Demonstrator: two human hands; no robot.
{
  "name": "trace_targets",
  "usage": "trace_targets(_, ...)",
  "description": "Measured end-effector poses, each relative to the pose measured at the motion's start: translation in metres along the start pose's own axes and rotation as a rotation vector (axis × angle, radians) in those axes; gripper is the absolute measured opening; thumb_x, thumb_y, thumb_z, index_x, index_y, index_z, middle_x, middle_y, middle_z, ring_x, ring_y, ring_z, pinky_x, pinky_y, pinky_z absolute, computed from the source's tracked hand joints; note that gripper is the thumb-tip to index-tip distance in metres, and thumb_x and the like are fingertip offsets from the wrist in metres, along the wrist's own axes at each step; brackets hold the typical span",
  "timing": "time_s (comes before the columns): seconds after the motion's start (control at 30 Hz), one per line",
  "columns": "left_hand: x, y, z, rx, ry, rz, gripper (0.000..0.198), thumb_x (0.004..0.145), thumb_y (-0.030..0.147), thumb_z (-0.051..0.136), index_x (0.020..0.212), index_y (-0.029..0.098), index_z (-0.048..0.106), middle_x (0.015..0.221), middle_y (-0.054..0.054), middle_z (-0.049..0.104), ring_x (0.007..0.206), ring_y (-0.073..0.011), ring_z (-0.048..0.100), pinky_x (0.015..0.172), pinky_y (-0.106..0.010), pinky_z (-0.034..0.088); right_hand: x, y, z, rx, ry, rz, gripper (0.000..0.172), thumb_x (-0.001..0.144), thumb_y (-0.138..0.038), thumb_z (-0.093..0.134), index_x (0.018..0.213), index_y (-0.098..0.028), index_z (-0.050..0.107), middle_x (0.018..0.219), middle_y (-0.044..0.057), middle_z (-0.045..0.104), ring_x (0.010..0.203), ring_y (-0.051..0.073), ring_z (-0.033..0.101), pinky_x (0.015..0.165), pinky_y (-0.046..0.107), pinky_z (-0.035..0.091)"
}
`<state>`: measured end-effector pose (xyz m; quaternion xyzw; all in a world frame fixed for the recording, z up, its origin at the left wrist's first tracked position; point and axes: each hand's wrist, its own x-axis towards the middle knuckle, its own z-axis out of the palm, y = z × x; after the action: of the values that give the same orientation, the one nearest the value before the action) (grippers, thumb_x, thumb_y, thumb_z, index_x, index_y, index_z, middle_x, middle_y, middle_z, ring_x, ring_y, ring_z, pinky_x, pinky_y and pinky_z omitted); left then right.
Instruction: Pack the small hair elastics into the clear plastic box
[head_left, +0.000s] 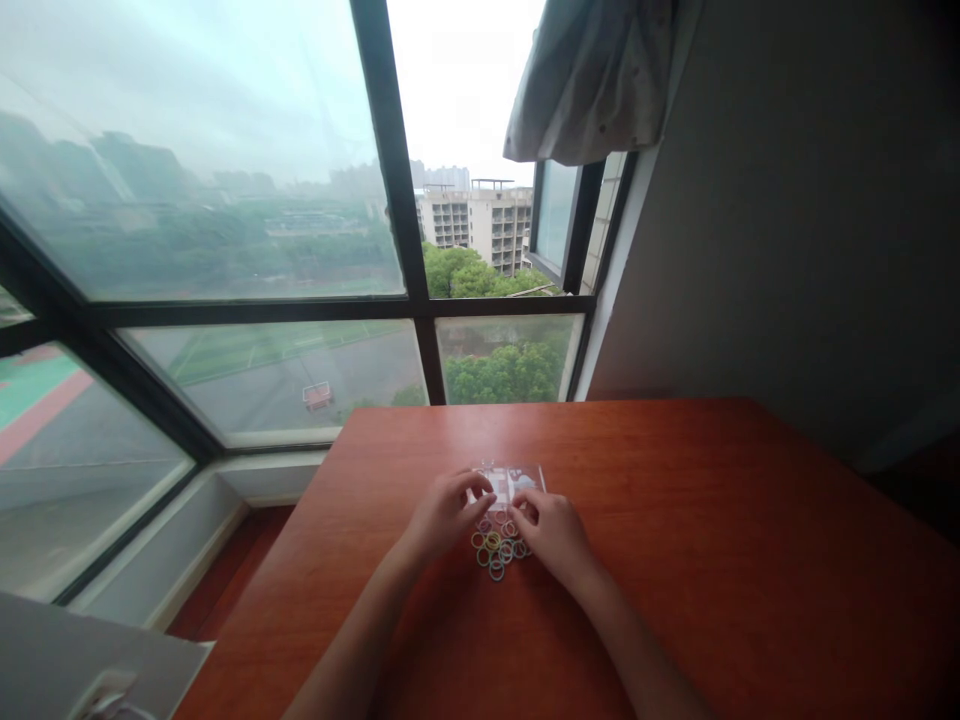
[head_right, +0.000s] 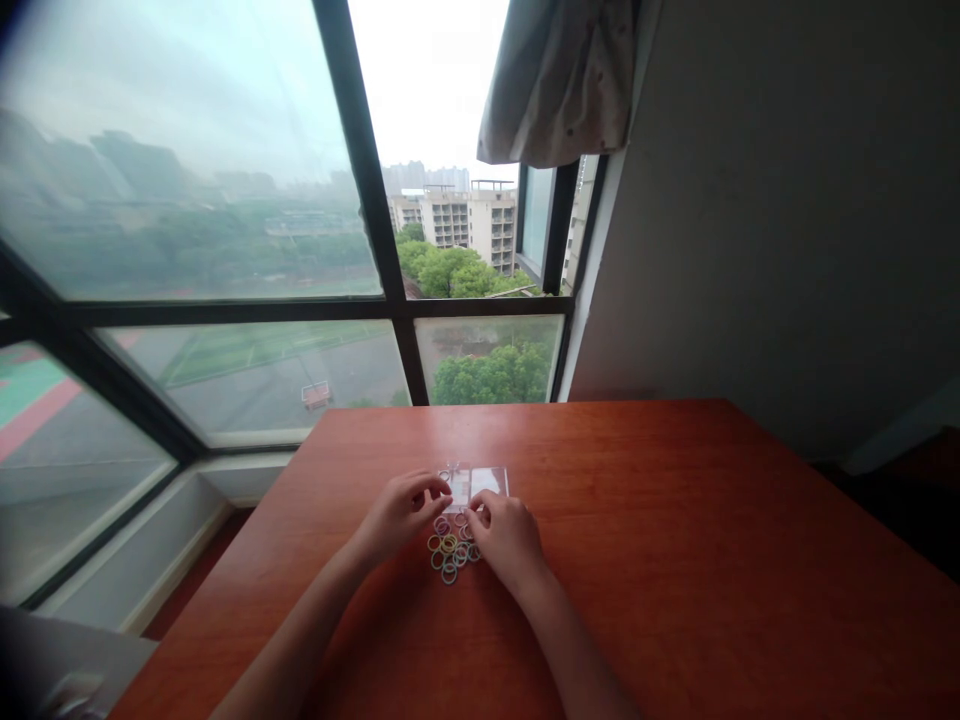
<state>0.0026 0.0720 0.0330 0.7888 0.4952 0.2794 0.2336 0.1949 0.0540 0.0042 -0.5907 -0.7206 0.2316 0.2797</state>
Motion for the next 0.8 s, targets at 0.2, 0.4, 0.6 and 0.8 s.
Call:
trace_targets(0.2,-0.001,0.004,0.01,-0.068,-0.074,0.058,0.01,0.081,0.024,0.061,0.082,0.016,0.068,0.079,-0.002,0.063,0.064,-0.0099,0.05,0.059,-0.019,0.038,0.002,0.002,-0.002,0.176,0.033,-0.071,0.017,0.084,-0.033,0.057,0.079,-0.021,0.068,0.057,-0.002,0.059,0.054,0.012,0.053,0.055,0.021,0.034)
trace_targets(0.4,0.0,0.0,0.014,-0.055,-0.005,0.063,0.008,0.079,0.02,0.061,0.082,0.017,0.067,0.075,0.0,0.064,0.059,-0.0093,0.049,0.056,-0.02,0.037,0.002,-0.001,-0.002,0.209,0.023,-0.102,0.018,0.083,-0.034,0.058,0.079,-0.02,0.068,0.057,-0.003,0.059,0.053,0.011,0.052,0.055,0.021,0.034)
trace_targets(0.6,0.005,-0.009,0.011,0.047,0.203,-0.018,0.011,0.083,0.022,0.057,0.078,0.018,0.065,0.075,-0.001,0.065,0.063,-0.0121,0.053,0.06,-0.022,0.039,0.0,0.002,-0.005,0.032,-0.054,-0.038,0.013,0.083,-0.029,0.058,0.085,-0.023,0.069,0.067,-0.001,0.066,0.063,0.014,0.059,0.059,0.022,0.034)
trace_targets(0.8,0.009,-0.029,0.011,0.199,0.293,-0.12,0.012,0.084,0.027,0.057,0.079,0.019,0.066,0.08,-0.003,0.066,0.073,-0.0155,0.058,0.065,-0.025,0.041,-0.002,0.001,-0.004,-0.161,-0.149,-0.007,0.011,0.083,-0.028,0.059,0.088,-0.026,0.068,0.076,0.0,0.071,0.071,0.016,0.063,0.058,0.023,0.029)
